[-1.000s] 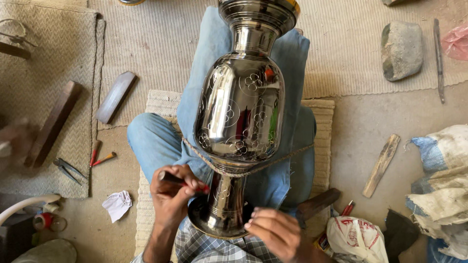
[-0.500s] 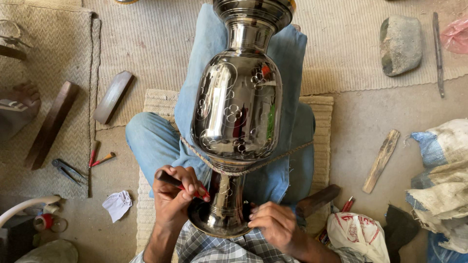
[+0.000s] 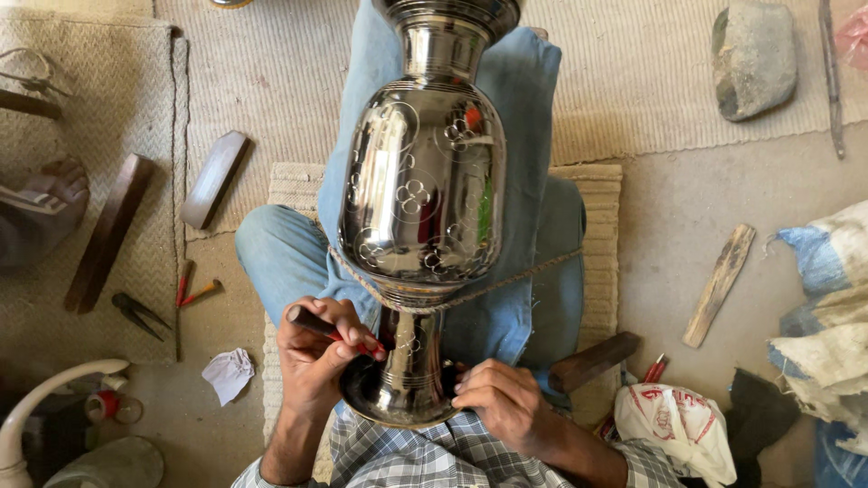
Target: The person uses a hammer and a small metal punch to engrave a floral pattern onto the surface of a silver vase. They repeatedly tap the punch against the vase to create indentations, rotating the vase as needed to continue the design.
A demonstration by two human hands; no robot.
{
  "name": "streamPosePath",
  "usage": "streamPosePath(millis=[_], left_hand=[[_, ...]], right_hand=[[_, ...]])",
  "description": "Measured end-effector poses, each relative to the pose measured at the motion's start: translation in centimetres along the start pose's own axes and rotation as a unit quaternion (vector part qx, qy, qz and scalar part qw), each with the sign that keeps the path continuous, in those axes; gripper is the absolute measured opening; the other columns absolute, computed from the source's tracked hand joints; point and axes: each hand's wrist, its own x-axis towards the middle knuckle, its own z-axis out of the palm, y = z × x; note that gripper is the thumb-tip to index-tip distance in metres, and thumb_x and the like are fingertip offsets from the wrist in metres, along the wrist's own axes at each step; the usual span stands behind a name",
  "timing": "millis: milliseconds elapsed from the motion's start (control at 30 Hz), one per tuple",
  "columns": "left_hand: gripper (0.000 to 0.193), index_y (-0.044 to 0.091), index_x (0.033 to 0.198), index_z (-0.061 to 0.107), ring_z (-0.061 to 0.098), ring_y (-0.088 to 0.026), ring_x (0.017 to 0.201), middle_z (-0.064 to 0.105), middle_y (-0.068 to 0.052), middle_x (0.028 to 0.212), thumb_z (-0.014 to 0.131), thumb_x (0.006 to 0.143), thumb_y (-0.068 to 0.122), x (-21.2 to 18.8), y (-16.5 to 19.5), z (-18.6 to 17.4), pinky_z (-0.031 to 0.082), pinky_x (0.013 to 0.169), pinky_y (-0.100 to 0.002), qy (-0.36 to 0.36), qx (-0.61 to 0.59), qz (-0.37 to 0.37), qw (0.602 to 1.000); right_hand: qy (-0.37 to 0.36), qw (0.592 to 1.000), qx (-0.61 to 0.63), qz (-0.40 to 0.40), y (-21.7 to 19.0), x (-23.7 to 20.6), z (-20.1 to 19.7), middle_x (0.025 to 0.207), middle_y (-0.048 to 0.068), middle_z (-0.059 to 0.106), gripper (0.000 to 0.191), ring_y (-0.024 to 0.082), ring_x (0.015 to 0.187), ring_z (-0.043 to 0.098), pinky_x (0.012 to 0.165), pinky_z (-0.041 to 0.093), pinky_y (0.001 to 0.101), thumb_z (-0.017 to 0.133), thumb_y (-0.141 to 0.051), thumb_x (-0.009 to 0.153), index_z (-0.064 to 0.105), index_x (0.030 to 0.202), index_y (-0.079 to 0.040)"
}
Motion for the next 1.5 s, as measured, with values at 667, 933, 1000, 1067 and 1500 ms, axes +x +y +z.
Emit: streamPosePath(millis=[667,933,1000,1067,1500], left_hand=[[0.038,0.001,0.126,0.06,0.078,-0.02,0.098,0.075,-0.012,0.111,0.078,0.093,-0.007,7.7,6.8,10.3,0.065,0.082,-0.028,-0.205,0.557,0.234,0.77],[0.045,0.008,0.135,0.055,0.075,-0.019,0.097,0.07,-0.005,0.119,0.077,0.098,-0.002,11.8,4.0,17.8,0.062,0.075,-0.031,-0.286,0.655,0.214,0.666],[0.045,0.008,0.131,0.051,0.074,-0.023,0.106,0.069,-0.005,0.124,0.075,0.095,-0.002,12.5,3.5,18.8,0.062,0.078,-0.035,-0.293,0.673,0.237,0.636],[0.044,0.01,0.132,0.051,0.075,-0.021,0.104,0.07,-0.003,0.121,0.073,0.097,-0.004,13.1,3.1,19.4,0.062,0.072,-0.033,-0.316,0.689,0.253,0.6],[0.041,0.011,0.132,0.051,0.073,-0.02,0.099,0.069,0.0,0.118,0.076,0.101,0.001,13.5,3.4,19.2,0.06,0.073,-0.033,-0.34,0.726,0.301,0.517]], right_hand=[[0.127,0.93,-0.269,0.217,-0.1,-3.7,-8.7,0.123,0.009,0.066,0.038,0.027,0.118,0.067,0.1,0.057,0.0398,0.079,0.004,0.089,0.065,0.123,-0.009],[-0.083,0.876,-0.294,0.373,4.1,-10.8,-12.5,0.125,0.022,0.06,0.066,0.042,0.121,0.054,0.103,0.044,0.0458,0.07,0.01,0.064,0.062,0.129,-0.002],[-0.03,0.9,-0.231,0.37,5.3,-11.5,-12.4,0.124,0.019,0.061,0.062,0.04,0.121,0.057,0.106,0.046,0.0436,0.068,0.01,0.066,0.063,0.126,-0.004],[-0.012,0.902,-0.226,0.367,5.8,-11.7,-12.8,0.123,0.019,0.062,0.057,0.038,0.119,0.059,0.104,0.047,0.044,0.067,0.009,0.071,0.063,0.127,-0.002],[0.312,0.921,0.135,0.189,2.0,-9.2,-14.1,0.111,0.013,0.06,0.1,0.021,0.087,0.065,0.08,0.061,0.0351,0.082,-0.017,0.11,0.002,0.169,-0.009]])
